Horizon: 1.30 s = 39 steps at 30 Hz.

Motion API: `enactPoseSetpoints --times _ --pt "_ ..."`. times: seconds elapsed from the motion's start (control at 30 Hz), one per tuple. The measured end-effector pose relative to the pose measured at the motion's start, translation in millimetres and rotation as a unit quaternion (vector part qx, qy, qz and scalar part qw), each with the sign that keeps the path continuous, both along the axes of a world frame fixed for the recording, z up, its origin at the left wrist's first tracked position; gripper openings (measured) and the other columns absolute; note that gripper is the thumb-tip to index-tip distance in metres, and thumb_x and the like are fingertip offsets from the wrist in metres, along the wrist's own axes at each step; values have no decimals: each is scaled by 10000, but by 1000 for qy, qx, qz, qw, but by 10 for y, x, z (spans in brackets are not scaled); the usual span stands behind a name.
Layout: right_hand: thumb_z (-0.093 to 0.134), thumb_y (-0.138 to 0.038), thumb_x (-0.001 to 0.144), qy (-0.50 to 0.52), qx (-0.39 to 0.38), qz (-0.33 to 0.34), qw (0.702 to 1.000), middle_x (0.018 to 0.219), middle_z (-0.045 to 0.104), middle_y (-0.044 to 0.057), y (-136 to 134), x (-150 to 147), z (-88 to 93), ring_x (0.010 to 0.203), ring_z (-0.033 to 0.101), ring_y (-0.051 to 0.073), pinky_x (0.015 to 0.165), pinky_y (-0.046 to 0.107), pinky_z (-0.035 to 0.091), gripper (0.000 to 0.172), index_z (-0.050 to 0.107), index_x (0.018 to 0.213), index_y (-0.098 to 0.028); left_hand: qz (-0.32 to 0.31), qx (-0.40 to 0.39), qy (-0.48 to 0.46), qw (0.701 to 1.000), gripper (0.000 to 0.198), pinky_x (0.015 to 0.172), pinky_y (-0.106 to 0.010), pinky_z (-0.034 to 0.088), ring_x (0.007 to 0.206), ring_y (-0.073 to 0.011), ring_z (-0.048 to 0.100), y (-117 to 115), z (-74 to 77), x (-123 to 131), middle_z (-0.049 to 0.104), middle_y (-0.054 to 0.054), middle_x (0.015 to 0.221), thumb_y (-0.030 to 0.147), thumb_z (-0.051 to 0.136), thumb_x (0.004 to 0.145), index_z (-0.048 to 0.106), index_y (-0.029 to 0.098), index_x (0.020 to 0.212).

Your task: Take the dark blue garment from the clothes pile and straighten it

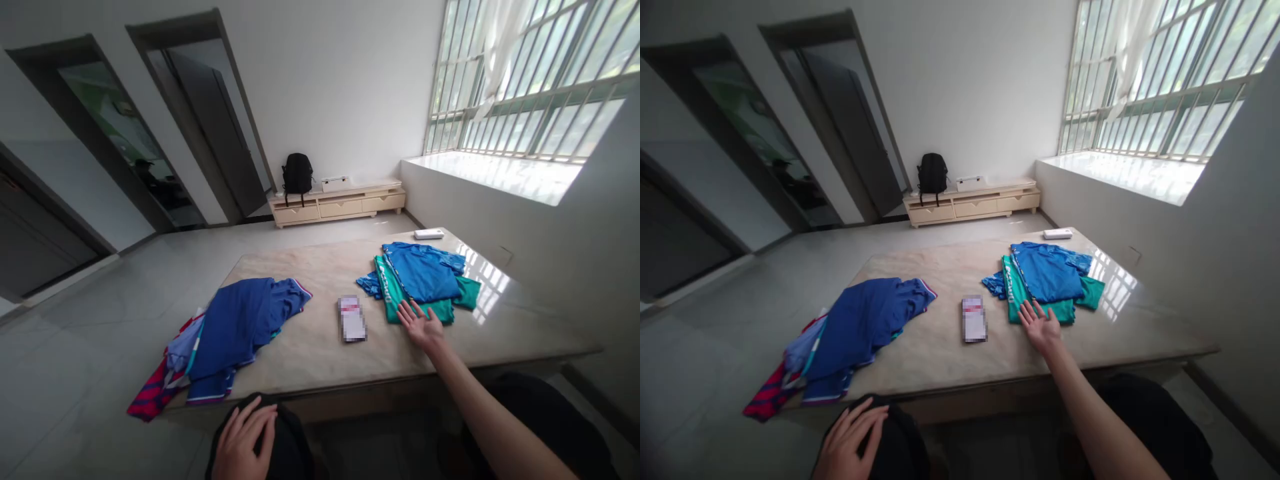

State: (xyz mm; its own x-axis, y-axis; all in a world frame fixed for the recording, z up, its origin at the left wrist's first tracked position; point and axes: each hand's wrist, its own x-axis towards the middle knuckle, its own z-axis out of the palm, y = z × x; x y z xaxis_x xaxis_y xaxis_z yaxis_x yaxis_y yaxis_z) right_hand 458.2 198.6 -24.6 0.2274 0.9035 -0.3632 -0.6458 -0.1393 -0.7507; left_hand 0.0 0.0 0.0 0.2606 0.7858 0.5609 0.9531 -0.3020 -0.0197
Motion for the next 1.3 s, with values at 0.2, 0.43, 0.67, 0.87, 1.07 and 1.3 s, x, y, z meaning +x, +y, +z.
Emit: enactPoseSetpoints --times 0.2,0.43,0.67,0.87,1.07,1.3 --pt "507 -483 1054 95 -58 2 994 1333 647 131 238 234 -40 1109 689 243 924 455 597 473 538 1409 -172 0 -17 -8 1000 297 972 -449 554 1073 -265 750 28 71 36 818 27 1054 356 512 1011 805 317 983" --pt "642 -360 1005 27 -126 32 991 1256 657 96 532 513 -62 1036 680 212 867 406 607 359 614 1305 -165 56 -75 -89 992 338 928 -416 578 1067 -280 731 59 139 81 813 -32 1027 412 513 1001 821 284 953" --pt "632 -356 1012 -30 -104 37 993 1254 665 93 415 285 -195 1036 679 202 882 400 603 313 638 1267 -175 59 -72 -88 992 353 946 -428 570 1068 -286 731 76 182 171 815 -37 1020 405 496 1002 821 279 944" --pt "649 -336 1004 -60 -109 100 987 1175 689 79 150 166 -254 978 694 188 835 374 613 283 651 1215 -148 63 -73 -92 991 364 949 -428 570 1073 -287 728 53 173 133 814 -43 1020 422 492 1003 820 274 948" --pt "662 -308 997 -65 -115 182 974 1120 713 71 -57 61 -236 956 708 180 821 358 619 229 676 1142 -131 59 -71 -95 991 347 950 -420 562 1084 -286 726 35 159 108 813 -47 1030 414 504 1003 817 270 962" --pt "673 -264 989 -62 -103 209 970 1133 731 81 -90 51 -128 979 725 185 844 363 627 200 686 1125 -118 58 -68 -89 992 337 984 -433 538 1095 -285 713 24 155 126 809 -43 1036 383 498 1016 809 262 969"
